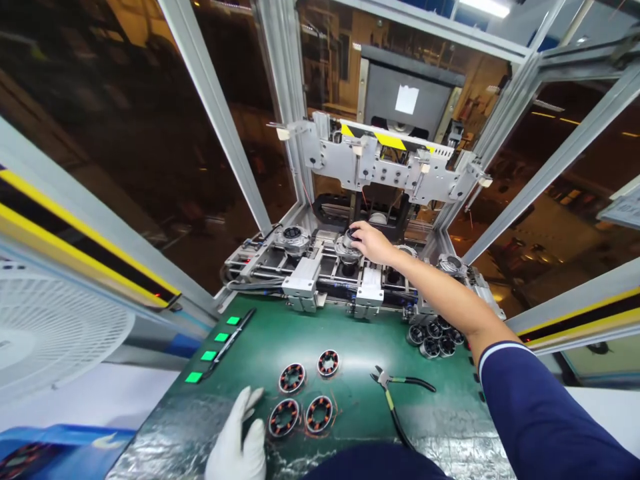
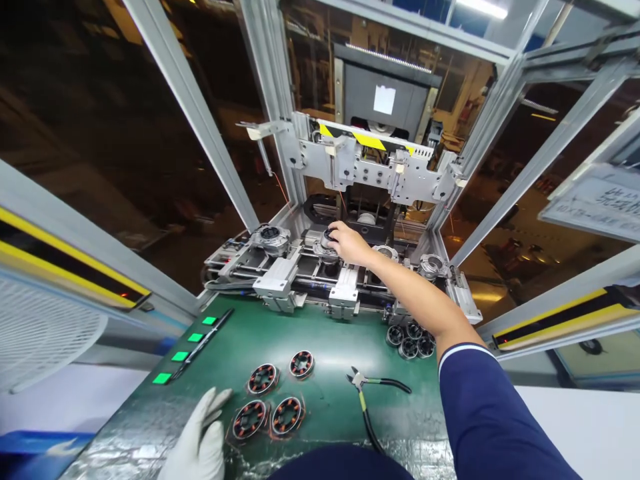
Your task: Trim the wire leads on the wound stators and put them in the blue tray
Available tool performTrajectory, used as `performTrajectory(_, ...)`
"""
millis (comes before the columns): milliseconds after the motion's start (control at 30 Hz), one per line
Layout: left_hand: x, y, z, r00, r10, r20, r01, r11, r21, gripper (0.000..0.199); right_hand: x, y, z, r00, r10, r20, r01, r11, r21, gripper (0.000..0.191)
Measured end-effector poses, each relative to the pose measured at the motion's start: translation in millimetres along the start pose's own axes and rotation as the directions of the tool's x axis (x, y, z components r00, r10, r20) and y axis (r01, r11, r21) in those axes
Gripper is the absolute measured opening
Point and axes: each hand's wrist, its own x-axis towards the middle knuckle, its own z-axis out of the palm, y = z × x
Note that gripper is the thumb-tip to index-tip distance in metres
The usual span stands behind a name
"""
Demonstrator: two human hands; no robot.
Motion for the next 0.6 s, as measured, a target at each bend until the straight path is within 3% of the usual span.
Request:
performTrajectory(167,1,0,0.1,0.998,0.055,0.015,-0.056,0.995,0.086,0.071,-5,1,10,1.0,0.004,0.026,-0.002,0.997,-0.082,0.021)
performTrajectory(467,3,-1,2.8,0.994,0.108,-0.024,-0.102,0.977,0.186,0.07,12,-35,-7,0.967,0.155,0.205,-0.075,0.933,-0.352,0.024)
performTrajectory(600,3,3,2.2,0.995,0.096,-0.012,-0.093,0.979,0.181,0.071,5,-36,-12,0.965,0.115,0.236,-0.028,0.939,-0.344,0.024)
